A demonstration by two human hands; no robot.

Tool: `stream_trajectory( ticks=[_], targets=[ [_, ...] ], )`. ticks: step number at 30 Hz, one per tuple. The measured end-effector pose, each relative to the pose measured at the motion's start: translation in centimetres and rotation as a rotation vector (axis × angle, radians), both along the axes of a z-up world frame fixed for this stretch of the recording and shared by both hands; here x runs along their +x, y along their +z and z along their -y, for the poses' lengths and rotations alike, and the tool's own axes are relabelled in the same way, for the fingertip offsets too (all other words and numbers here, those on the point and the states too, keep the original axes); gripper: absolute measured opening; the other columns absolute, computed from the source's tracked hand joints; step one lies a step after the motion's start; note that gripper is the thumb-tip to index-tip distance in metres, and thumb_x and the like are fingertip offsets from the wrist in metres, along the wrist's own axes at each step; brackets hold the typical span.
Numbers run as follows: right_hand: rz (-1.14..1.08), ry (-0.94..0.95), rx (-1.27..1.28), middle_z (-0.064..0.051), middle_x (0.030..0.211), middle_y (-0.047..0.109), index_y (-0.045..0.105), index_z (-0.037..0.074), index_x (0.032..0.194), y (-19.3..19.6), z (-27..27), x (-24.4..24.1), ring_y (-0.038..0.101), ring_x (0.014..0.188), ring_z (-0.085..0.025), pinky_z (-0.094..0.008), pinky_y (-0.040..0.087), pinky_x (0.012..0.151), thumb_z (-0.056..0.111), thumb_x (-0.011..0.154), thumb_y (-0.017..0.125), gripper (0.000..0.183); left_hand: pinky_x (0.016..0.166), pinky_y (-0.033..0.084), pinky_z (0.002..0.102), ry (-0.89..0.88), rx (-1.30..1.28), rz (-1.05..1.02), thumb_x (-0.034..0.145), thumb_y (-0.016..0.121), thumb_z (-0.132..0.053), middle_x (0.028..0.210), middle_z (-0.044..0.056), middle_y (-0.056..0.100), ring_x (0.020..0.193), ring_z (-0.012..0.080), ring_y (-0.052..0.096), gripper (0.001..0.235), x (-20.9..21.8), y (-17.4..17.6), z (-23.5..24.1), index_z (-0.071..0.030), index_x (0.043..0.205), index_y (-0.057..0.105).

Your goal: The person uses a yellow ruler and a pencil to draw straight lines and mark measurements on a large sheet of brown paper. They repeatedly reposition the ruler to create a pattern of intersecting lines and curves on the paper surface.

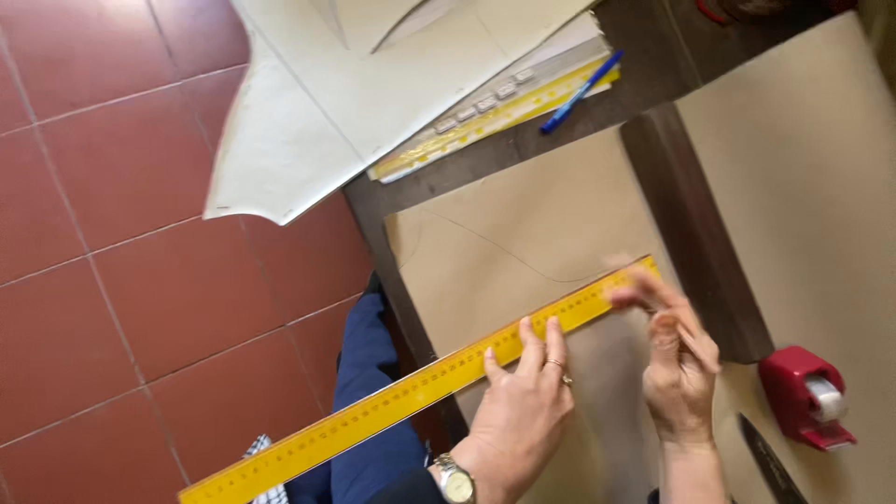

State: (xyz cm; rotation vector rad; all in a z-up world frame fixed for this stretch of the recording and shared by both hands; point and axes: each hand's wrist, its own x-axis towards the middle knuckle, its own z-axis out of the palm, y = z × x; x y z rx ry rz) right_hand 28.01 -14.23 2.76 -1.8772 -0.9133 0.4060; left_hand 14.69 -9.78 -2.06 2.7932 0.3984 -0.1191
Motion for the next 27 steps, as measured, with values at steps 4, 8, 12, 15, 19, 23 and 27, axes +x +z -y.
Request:
stream_trajectory(
  ticks=[4,8,12,15,19,23,27],
  targets=[
    [-0.007,0.417,-0.126,-0.008,0.103,0.072,0.069,0.005,0.104,1.9,-3.3,-1.5,0.066,0.092,-0.017,-0.025,0.053,0.079,0.028,0.098,0.039,0.038,0.074,0.052,0.070,0.036,0.012,-0.002,0.088,0.044,-0.010,0.147,0.035,0.032,0.132,0.0504,0.036,0.040,0.1,-0.6,0.7,0.002,0.123,0.060],
    [-0.068,0.692,-0.180,-0.002,0.076,0.070,0.076,0.013,0.091,2.0,-6.6,-3.2,0.061,0.069,-0.016,-0.028,0.049,0.068,0.020,0.089,0.059,0.019,0.086,0.045,0.070,0.146,-0.019,0.084,0.077,0.062,-0.022,0.142,0.020,0.045,0.120,0.0352,0.048,0.067,-0.7,-4.9,5.7,-0.010,0.141,0.048],
    [-0.010,0.795,-0.130,-0.002,0.071,0.069,0.074,0.015,0.088,1.2,-7.8,-4.2,0.062,0.065,-0.021,-0.032,0.049,0.070,0.025,0.089,0.063,0.015,0.085,0.045,0.071,0.145,-0.008,0.084,0.076,0.062,-0.021,0.141,0.021,0.046,0.119,0.0360,0.048,0.064,-3.2,-6.7,13.7,-0.010,0.138,0.050],
    [0.006,0.811,-0.138,-0.006,0.070,0.068,0.071,0.012,0.086,1.2,-7.8,-4.3,0.063,0.066,-0.026,-0.033,0.048,0.066,0.024,0.091,0.060,0.017,0.085,0.045,0.071,0.145,0.003,0.088,0.075,0.062,-0.021,0.141,0.021,0.047,0.119,0.0366,0.049,0.063,-4.3,-7.3,17.0,-0.010,0.136,0.052],
    [0.022,0.821,-0.162,-0.005,0.070,0.068,0.072,0.012,0.086,1.3,-7.8,-4.2,0.063,0.067,-0.025,-0.033,0.047,0.066,0.023,0.091,0.060,0.017,0.084,0.045,0.072,0.144,0.017,0.092,0.074,0.063,-0.020,0.140,0.022,0.047,0.119,0.0374,0.049,0.060,-5.1,-7.3,18.9,-0.009,0.133,0.055],
    [0.019,0.854,-0.182,-0.007,0.071,0.067,0.071,0.011,0.088,1.3,-7.8,-4.1,0.063,0.069,-0.027,-0.035,0.047,0.066,0.022,0.092,0.058,0.018,0.084,0.045,0.073,0.138,0.029,0.096,0.073,0.063,-0.020,0.140,0.022,0.048,0.118,0.0382,0.049,0.058,-5.4,-6.3,18.5,-0.009,0.130,0.058],
    [0.011,0.873,-0.192,-0.007,0.070,0.066,0.071,0.013,0.088,0.9,-8.0,-3.8,0.063,0.069,-0.027,-0.034,0.048,0.067,0.024,0.093,0.057,0.018,0.083,0.044,0.073,0.132,0.044,0.100,0.072,0.064,-0.019,0.139,0.023,0.049,0.118,0.0390,0.049,0.056,-5.1,-4.7,15.7,-0.009,0.127,0.060]
  ],
)
